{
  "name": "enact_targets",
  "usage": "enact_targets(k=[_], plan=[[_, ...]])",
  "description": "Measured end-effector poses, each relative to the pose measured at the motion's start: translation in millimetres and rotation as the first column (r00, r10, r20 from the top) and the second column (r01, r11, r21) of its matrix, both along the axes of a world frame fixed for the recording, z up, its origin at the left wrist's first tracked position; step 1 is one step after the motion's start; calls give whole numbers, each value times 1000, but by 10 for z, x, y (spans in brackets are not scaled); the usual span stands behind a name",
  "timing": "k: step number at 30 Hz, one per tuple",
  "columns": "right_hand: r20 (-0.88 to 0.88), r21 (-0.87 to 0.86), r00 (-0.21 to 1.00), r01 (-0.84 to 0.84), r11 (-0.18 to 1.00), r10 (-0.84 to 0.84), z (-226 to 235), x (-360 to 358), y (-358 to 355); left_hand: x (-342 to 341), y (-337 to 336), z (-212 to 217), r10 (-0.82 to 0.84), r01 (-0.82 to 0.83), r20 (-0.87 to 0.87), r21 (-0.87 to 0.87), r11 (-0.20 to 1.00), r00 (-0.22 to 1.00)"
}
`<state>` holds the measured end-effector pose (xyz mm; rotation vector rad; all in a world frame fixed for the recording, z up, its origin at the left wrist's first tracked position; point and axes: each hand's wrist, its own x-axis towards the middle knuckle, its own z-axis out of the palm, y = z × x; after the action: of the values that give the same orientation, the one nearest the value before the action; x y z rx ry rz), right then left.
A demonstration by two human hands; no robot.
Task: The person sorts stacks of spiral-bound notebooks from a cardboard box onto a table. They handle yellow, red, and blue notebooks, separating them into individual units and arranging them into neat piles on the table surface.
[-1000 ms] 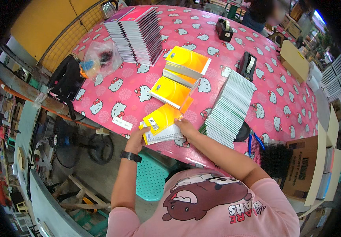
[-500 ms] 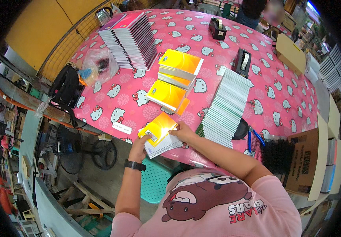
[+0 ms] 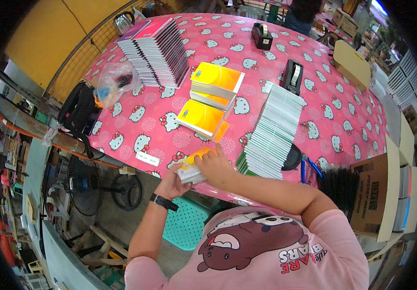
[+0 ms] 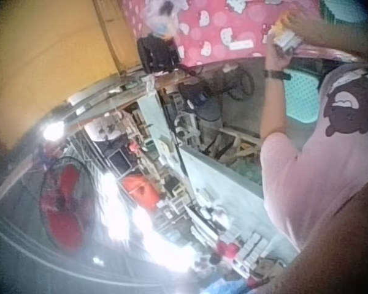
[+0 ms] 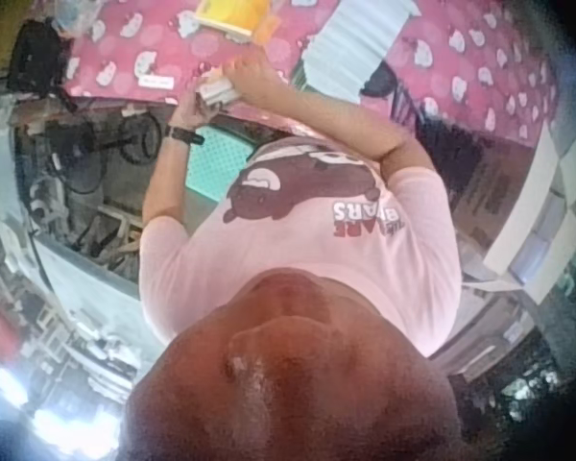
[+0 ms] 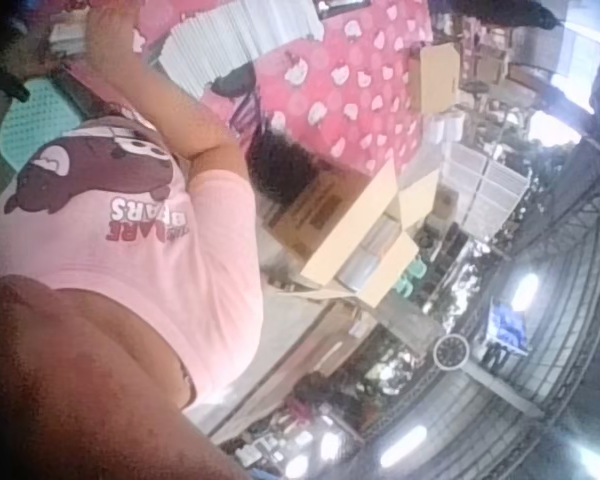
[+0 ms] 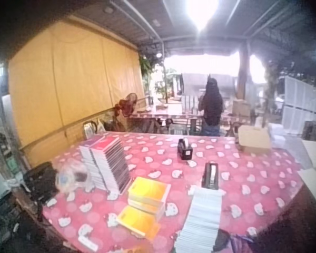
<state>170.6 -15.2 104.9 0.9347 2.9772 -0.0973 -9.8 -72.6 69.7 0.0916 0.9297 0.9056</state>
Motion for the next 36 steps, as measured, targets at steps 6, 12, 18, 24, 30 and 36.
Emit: enact_targets(k=[6,12,18,24,30,36], plan=[[-137,4,989,-57,998,57,-205,-116,384,-421,-79,42,118,-19,-472,209,978,873],[-159,-175,987,-60,983,32,67,-202,450,-173,99,-172,384,378,-749,623,685,539],[-341,-108,935,-140,984,96,10,-171,511,3,347,-390,399,147,-511,735,662,762],[-463,70,869,-160,985,174,-30,25,853,-1,358,-373,316,106,-530,621,777,787],[-417,124,908,16,992,38,-153,117,919,-48,367,-210,357,174,-611,639,749,707],[-484,5,867,-131,991,117,68,57,791,-119,463,-177,297,205,-582,643,738,757]])
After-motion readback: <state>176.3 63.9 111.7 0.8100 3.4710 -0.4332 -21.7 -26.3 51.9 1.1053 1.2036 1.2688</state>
